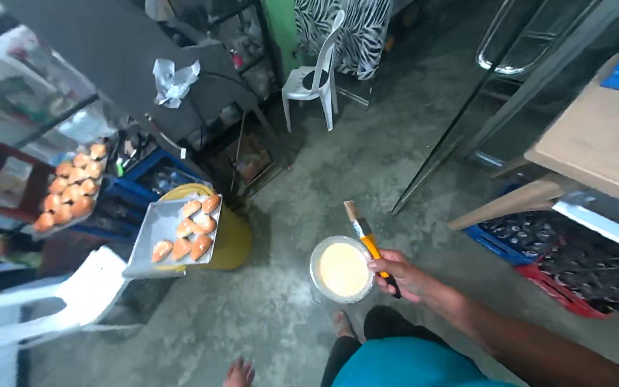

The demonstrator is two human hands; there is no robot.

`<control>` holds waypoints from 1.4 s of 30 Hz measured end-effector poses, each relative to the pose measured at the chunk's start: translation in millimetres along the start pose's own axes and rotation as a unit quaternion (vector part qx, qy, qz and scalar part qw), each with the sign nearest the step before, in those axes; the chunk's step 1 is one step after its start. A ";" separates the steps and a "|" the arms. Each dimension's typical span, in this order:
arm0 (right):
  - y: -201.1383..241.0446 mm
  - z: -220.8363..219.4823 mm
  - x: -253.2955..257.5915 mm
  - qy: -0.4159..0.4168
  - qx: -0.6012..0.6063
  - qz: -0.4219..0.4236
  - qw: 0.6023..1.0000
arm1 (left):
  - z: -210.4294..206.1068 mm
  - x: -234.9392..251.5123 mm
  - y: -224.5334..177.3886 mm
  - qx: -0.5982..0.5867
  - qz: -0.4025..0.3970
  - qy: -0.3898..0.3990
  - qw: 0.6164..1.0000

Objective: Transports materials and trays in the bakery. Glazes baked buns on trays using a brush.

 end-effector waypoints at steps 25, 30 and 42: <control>409.4 304.4 507.6 -0.287 0.141 0.204 0.925 | -798.1 139.4 -613.2 0.060 0.013 0.220 0.974; 441.8 360.1 595.2 -0.409 0.168 0.161 0.882 | -1040.8 217.2 -778.4 0.030 -0.110 0.260 0.959; 555.6 422.2 711.3 -0.533 0.194 0.077 0.820 | -1388.6 344.1 -875.9 0.177 -0.041 0.167 0.969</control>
Point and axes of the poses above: each hand's wrist, its own x-axis towards the middle knuckle, its own z-axis out of the back of the hand, y = z × x, the point moved 5 cm from there along x, towards the middle knuckle, and after that the axes turned 4 degrees about -y, right-handed, at the moved point
